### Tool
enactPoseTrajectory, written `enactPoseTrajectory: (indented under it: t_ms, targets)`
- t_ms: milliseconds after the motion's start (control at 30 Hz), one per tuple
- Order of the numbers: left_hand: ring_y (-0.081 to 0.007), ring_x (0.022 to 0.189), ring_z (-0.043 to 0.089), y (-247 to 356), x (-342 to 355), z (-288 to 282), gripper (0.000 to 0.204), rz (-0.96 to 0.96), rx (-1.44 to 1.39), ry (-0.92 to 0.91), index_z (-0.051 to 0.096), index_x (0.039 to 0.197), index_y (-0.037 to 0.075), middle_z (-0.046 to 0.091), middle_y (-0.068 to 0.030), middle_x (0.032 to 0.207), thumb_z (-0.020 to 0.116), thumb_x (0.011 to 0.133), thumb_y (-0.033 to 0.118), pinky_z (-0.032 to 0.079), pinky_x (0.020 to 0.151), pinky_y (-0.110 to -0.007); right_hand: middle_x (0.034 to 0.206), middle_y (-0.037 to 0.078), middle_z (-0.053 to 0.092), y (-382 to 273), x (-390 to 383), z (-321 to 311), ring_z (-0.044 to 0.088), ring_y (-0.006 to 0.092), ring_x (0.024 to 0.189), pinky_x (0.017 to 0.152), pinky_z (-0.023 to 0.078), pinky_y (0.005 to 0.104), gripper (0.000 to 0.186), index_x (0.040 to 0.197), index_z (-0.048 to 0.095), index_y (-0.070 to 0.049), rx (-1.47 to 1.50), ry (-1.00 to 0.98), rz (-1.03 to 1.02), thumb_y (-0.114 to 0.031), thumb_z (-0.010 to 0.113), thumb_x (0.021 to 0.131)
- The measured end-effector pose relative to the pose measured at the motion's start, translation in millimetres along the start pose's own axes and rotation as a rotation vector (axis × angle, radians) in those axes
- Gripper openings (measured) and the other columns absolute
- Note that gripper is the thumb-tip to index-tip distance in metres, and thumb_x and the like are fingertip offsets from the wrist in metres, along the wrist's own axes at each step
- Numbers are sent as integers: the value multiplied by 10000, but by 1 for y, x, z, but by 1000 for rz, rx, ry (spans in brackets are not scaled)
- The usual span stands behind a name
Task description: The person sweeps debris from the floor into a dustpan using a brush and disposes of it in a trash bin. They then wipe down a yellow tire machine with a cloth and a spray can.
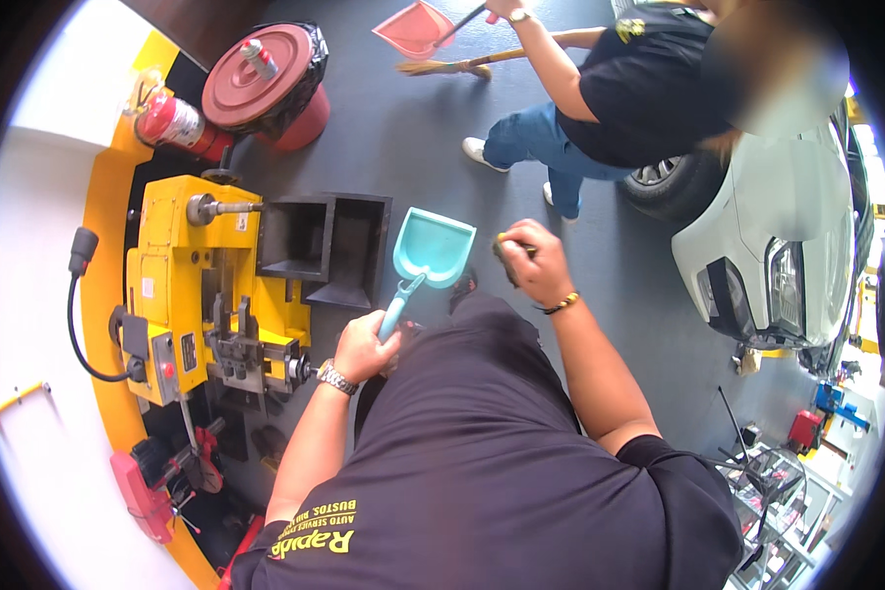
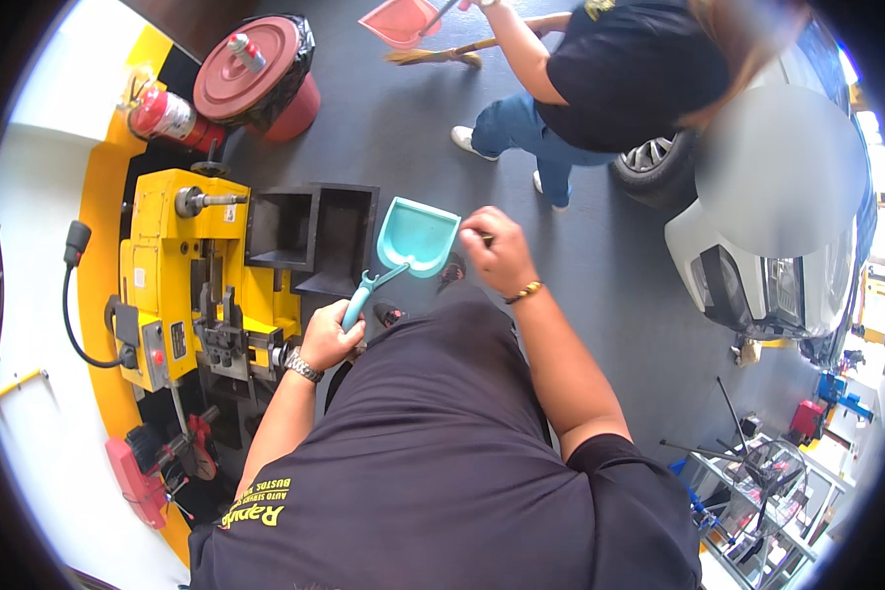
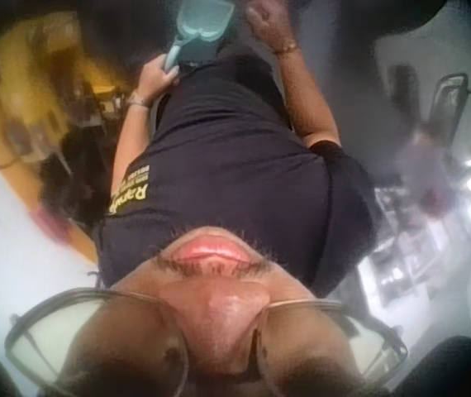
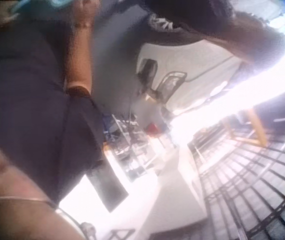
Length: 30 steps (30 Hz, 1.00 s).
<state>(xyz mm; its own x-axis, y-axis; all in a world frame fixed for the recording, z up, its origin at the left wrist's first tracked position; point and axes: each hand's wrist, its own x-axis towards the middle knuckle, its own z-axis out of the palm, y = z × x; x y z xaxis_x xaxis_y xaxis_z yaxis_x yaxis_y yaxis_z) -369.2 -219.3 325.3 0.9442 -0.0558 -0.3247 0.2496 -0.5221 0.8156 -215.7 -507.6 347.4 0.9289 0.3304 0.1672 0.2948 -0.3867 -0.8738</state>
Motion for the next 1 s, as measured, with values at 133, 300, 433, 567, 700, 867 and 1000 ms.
enactPoseTrajectory:
  t_ms: [133, 300, 433, 567, 700, 867, 1000]
  targets:
    - [-213, 597, 612, -5, -7, 0, 157, 69, -65, 61, 625, 810, 16, 613, -116, 664, 681, 801, 163, 478, 586, -328, 853, 134, 642, 15, -14, -33, 622, 309, 755, 688, 494, 372, 154, 867, 656, -9, -306, 199, 82, -149, 609, 910]
    - [-237, 599, 617, -9, 6, 2, 197, 90, -44, 72, 617, 797, 13, 618, -129, 672, 695, 803, 193, 469, 573, -347, 862, 131, 647, 32, -2, -60, 625, 306, 759, 675, 486, 389, 230, 852, 643, 1, -428, 496, -12, -195, 577, 955]
    - [-338, 704, 674, 4, 33, -3, 245, -17, -2, 56, 627, 821, 31, 674, -166, 761, 673, 834, 271, 527, 658, -408, 842, 119, 633, 47, 30, -65, 593, 279, 719, 655, 474, 375, 261, 784, 624, -2, -318, 489, -66, -202, 605, 949]
    - [-233, 620, 622, 6, 78, 8, 252, -43, -24, 203, 626, 845, 17, 628, -125, 688, 709, 843, 255, 480, 598, -345, 839, 113, 634, 72, 84, -48, 591, 236, 711, 633, 464, 351, 241, 752, 595, -3, -151, 208, 55, -164, 659, 920]
    - [-275, 676, 644, 33, 132, 26, 299, -101, 4, 280, 603, 901, 20, 647, -144, 747, 714, 849, 294, 497, 631, -374, 830, 98, 657, 81, 129, -12, 624, 219, 741, 684, 500, 336, 213, 867, 646, -22, 149, -336, 229, -222, 718, 887]
    - [-363, 769, 661, 83, 182, 50, 417, -118, 140, 361, 556, 998, 19, 664, -191, 834, 733, 818, 351, 518, 676, -427, 939, 185, 700, 27, 178, 23, 697, 317, 885, 804, 538, 394, 804, 1421, 436, -76, -21, -803, 255, -467, 768, 802]
    - [-375, 793, 661, 114, 195, 43, 509, -222, 97, 384, 572, 1018, 34, 675, -176, 833, 755, 772, 440, 520, 707, -455, 1053, 271, 666, 9, 214, 37, 674, 377, 985, 870, 530, 418, 889, 1475, 372, -77, -148, -936, 223, -476, 774, 790]
